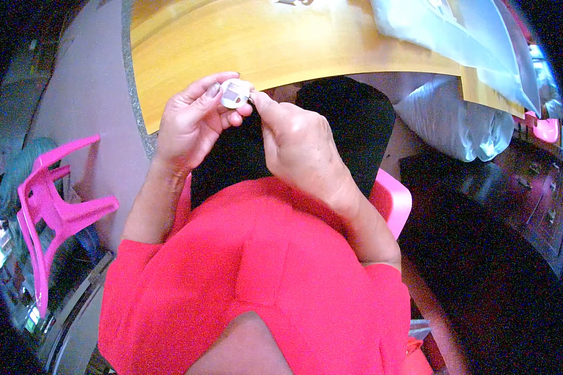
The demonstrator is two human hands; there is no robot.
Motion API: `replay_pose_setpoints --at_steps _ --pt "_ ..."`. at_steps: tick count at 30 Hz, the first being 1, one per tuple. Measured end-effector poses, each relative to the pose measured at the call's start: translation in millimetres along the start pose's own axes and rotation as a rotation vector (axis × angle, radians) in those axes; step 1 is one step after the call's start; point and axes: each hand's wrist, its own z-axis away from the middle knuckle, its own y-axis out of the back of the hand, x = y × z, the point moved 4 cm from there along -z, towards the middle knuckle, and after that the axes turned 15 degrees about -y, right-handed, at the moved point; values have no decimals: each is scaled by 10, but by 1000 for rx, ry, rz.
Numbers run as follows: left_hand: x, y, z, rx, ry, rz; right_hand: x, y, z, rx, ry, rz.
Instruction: The person picks up a white plastic component from the table and uses a metal tool to scrape its edges and inner surfaces. They rotate the part while applying the tool before placing it back onto the table.
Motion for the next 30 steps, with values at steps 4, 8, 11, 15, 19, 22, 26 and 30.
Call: replay_pose_setpoints --at_steps 4,8,11,15,19,22,26,30 --pt "-37 -4 9 -52 6 47 -21 23 48 38 0 266" --pt "-50 -24 22 -42 7 27 -43 44 68 58 -1 367" --pt "-67 -32 22 -44 9 41 -61 52 78 32 -9 403" --pt "-72 -50 28 -33 18 47 -68 53 83 29 -9 423" --pt "-80 -55 30 -26 22 36 -40 40 84 43 -1 414" --pt "-85 -57 31 -21 14 27 -38 22 84 38 -20 438" --pt "-106 -55 36 -21 -5 10 -33 11 79 42 4 435" --pt "-114 -58 45 -53 -53 -27 -55 -11 87 32 17 519"
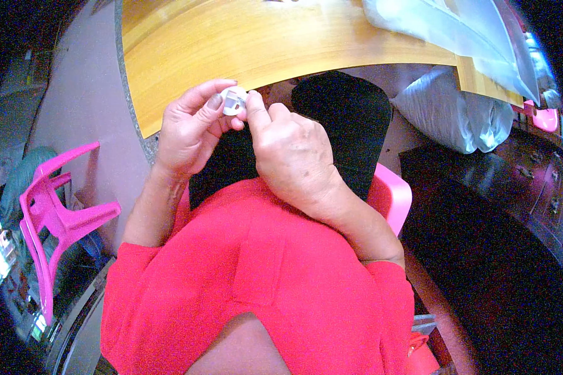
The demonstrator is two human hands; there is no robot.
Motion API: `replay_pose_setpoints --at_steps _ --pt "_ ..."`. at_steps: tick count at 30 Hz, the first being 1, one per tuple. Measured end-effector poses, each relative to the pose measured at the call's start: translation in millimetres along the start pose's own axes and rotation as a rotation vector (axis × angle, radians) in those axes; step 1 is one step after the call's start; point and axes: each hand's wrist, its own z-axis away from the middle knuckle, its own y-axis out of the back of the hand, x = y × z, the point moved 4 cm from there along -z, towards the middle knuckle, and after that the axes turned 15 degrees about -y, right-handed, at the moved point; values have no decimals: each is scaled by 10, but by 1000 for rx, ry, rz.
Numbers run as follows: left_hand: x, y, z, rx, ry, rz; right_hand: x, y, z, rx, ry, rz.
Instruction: The person picks up a white plastic component from the table and uses a metal tool to scrape its edges and inner surfaces. They rotate the part while applying the tool before placing it back onto the table.
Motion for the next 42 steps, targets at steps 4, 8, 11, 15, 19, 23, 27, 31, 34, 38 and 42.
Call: replay_pose_setpoints --at_steps 4,8,11,15,19,23,27,31,34,38,42 --pt "-16 9 9 -30 -22 -31 -41 -4 6 -4 17 78" --pt "-31 16 34 -71 -30 -110 -18 7 4 -54 35 115" --pt "-37 20 47 -94 -23 -136 -8 106 -25 -152 98 152" --pt "-57 28 47 -175 -38 -146 26 149 -38 -250 160 127" --pt "-92 10 16 -191 20 -101 38 151 -2 -284 95 202" --pt "-82 -33 -8 -108 84 34 50 188 51 -124 14 172" --pt "-132 -44 -6 -106 94 58 55 198 49 -7 48 176" --pt "-176 -60 -10 -80 96 55 86 125 68 -26 24 266" --pt "-168 -69 -11 -67 92 36 53 120 45 78 52 284" --pt "-175 -69 -4 -68 64 -13 33 74 45 86 68 347" --pt "-169 -36 9 -101 -4 -120 34 115 -8 -39 110 286"
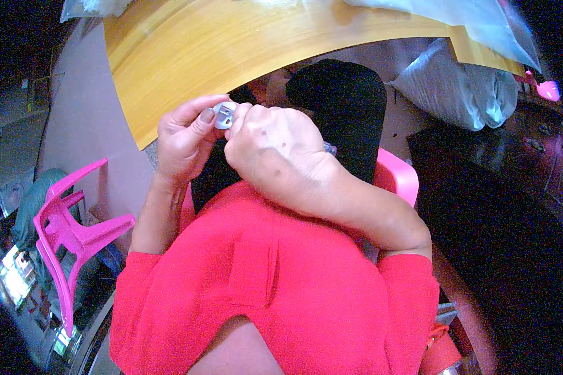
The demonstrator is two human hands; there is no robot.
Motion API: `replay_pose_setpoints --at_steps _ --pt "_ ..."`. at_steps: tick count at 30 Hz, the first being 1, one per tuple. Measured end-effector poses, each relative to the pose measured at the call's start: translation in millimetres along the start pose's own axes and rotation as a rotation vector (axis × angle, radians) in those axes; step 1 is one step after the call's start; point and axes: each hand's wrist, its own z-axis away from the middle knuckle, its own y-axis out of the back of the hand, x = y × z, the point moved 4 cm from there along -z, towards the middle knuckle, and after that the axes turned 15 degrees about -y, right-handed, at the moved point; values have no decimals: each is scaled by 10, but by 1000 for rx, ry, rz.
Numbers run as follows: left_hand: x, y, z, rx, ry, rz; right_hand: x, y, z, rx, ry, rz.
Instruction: The person picks up a white plastic component from the table and uses a metal tool to scrape its edges and inner surfaces. They rotate the part while applying the tool before placing it back onto the table.
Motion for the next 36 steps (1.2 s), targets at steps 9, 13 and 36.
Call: replay_pose_setpoints --at_steps 9,13,36 --pt "-5 48 -11 -50 59 32 118 -33 -2 -184 49 -267" --pt "-21 82 -76 -45 116 47 237 -118 79 -128 -122 -538" --pt "50 40 -33 63 62 136 75 -294 84 18 -155 -778"
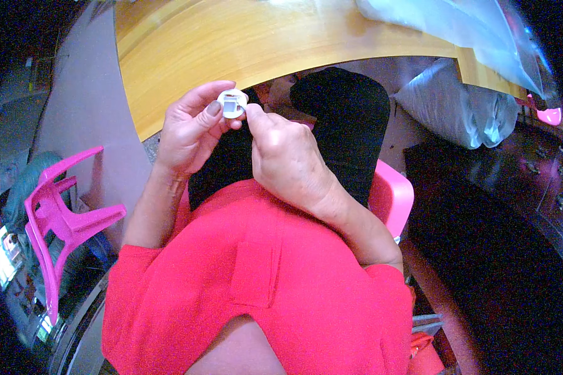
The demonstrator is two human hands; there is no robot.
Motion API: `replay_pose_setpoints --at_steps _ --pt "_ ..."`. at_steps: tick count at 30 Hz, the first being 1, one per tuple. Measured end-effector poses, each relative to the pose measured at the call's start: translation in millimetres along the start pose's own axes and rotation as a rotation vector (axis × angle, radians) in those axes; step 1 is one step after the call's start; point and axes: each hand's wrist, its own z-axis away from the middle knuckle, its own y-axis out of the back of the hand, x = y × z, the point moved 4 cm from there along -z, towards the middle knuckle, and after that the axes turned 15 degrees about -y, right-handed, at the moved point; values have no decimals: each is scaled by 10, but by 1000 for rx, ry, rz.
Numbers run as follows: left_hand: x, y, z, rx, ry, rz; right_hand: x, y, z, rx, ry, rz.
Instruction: The person picks up a white plastic component from the table and uses a metal tool to scrape its edges and inner surfaces. They rotate the part while applying the tool before placing it back onto the table.
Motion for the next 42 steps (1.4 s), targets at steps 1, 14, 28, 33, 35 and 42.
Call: replay_pose_setpoints --at_steps 1,14,28,33,35,42 --pt "-3 0 1 6 13 10 -6 1 4 21 28 29" --pt "-53 -12 33 33 21 -89 -173 51 21 -55 152 684" --pt "-166 -29 61 -3 224 -481 -236 -148 130 -195 433 1235" --pt "-216 50 46 -17 171 -314 -203 -63 59 -230 396 1011" --pt "-187 77 19 -44 147 -173 -179 86 -11 -261 261 822" --pt "-60 -13 32 -70 164 -37 -116 342 29 -255 67 565"
